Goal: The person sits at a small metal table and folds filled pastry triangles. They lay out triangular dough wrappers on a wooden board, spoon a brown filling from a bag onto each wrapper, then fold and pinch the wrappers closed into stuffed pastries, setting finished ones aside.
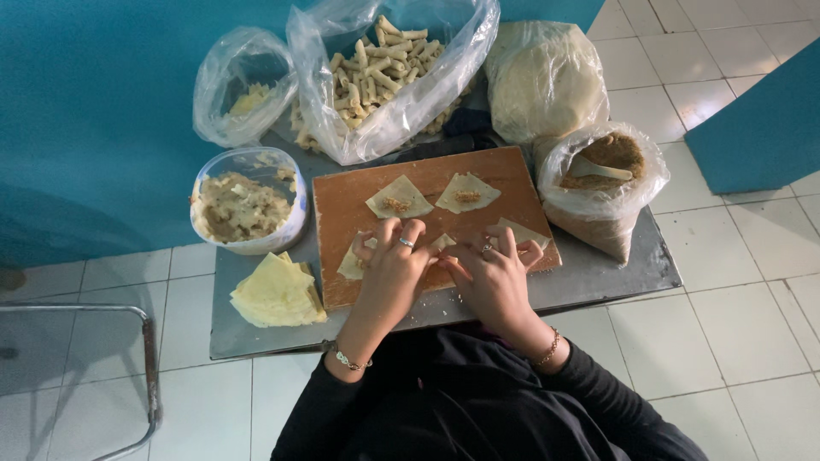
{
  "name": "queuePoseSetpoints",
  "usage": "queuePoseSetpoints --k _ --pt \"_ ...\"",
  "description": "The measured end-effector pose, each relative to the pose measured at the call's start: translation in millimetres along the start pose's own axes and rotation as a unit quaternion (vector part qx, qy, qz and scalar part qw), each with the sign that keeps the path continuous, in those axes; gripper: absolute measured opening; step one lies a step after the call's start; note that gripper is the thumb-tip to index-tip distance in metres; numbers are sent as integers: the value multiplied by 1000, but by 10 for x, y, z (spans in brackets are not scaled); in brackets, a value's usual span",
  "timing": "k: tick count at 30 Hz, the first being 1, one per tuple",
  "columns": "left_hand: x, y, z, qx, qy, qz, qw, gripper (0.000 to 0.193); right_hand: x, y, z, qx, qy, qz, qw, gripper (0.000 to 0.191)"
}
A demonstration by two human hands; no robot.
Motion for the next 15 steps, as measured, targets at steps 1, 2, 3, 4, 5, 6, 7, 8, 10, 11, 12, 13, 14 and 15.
queuePoseSetpoints --k 1,2,3,4,5,6,7,8,10,11,12,13,14,15 --pt "-8 -12 -4 -7 -3 -4 1000 18 -3 -3 -3 -3 2 8 1000 16" --pt "-28 -31 13 -14 -7 -8 1000 19 0 -4 2 -1 8 12 1000 17" --pt "-37 -47 24 -21 -11 -13 1000 20 -2 -3 0 0 13 16 1000 19" --pt "-48 -55 35 -24 -10 -15 1000 22 -4 -1 -4 1 17 20 1000 20" --pt "-58 -60 49 -26 -9 -17 999 24 -5 -2 -7 3 18 19 1000 18" --pt "-68 -65 66 -28 -8 -19 999 27 -4 -7 -4 5 19 19 1000 15" --pt "-76 -54 68 -27 -7 -27 999 25 -4 -8 -5 8 19 19 1000 14" --pt "-81 -35 57 -26 -4 -36 999 24 -5 -11 -13 5 18 21 1000 15" --pt "-82 19 41 -12 -3 -52 999 21 -16 -20 -31 -1 20 28 999 19" --pt "-74 52 32 2 -5 -59 998 20 -32 -28 -44 -3 25 24 999 20" --pt "-67 85 21 15 -7 -67 998 20 -50 -38 -60 -4 29 20 999 22" --pt "-68 99 6 8 -3 -65 998 23 -61 -41 -72 -5 32 15 999 24" --pt "-73 103 -1 2 2 -63 998 27 -40 -53 -68 -11 21 21 999 22" --pt "-82 105 -3 -4 7 -61 998 30 -20 -63 -61 -17 10 27 999 20"
Point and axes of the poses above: each hand's wrist, its own z-axis away from the middle knuckle, its own y-axis out of the palm, x = y × z, the point moved 6 cm from there along -z, towards the middle knuckle, and after that the axes turned 7 degrees about y, right-handed, at the moved point
